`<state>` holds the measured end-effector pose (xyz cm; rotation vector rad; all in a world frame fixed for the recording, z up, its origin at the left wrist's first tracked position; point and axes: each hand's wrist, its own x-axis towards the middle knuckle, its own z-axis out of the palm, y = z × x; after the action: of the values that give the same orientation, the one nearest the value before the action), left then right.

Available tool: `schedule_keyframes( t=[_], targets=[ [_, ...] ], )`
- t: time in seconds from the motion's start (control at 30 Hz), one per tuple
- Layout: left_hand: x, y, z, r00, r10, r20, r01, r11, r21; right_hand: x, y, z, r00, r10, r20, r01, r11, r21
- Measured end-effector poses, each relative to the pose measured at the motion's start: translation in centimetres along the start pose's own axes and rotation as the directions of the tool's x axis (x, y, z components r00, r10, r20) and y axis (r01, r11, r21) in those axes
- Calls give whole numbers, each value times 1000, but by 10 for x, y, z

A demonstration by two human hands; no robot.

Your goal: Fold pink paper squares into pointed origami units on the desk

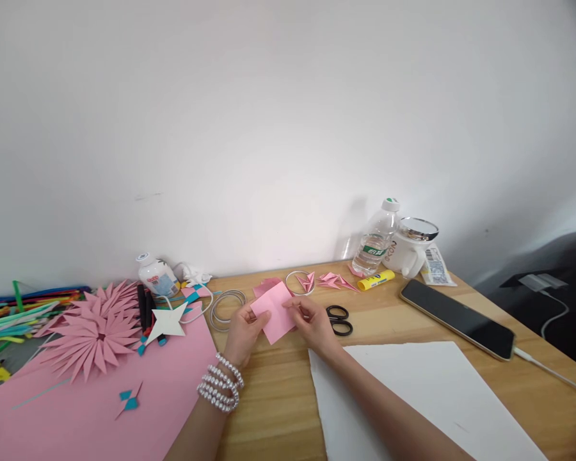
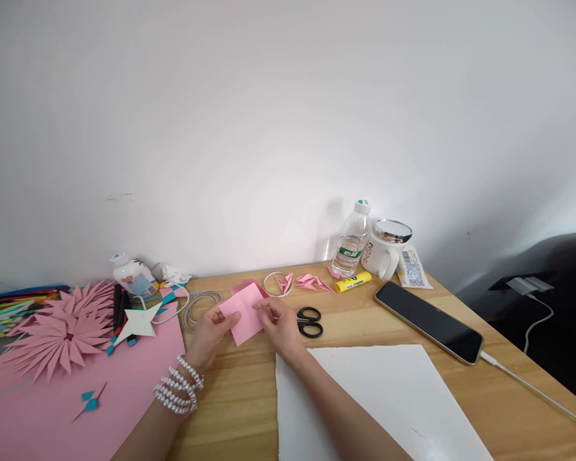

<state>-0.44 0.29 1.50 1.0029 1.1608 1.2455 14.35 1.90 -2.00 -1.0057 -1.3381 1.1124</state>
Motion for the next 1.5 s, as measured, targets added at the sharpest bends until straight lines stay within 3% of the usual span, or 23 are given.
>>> schedule_keyframes(
  t=[0.13,0.27,0.43,0.6,0.73,0.9,1.27,1.5],
  targets=[
    [0,0,-1,998,1,57,-2,1000,12,3,6,0,996,90,13,-91,990,108],
    [0,0,-1,991,69,114,-87,983,160,6,5,-3,986,167,-20,-160,969,191],
    [-3,1,5,966,159,202,-215,931,296,6,0,-4,992,128,-12,-122,969,213],
    [-5,3,4,953,-52,299,26,995,91,6,-1,-4,996,83,-34,-73,969,234],
    [-2,-1,0,984,-100,150,99,995,14,2,-5,0,998,62,16,-63,972,228],
    [-1,-6,1,985,-95,141,84,993,83,-1,-6,3,997,71,21,-73,973,218],
    [-2,-2,2,988,-148,48,143,985,92,0,-6,3,995,76,64,-91,959,268],
    [-1,-3,1,985,-167,46,164,984,73,0,-6,2,995,81,57,-94,953,289]
  ],
)
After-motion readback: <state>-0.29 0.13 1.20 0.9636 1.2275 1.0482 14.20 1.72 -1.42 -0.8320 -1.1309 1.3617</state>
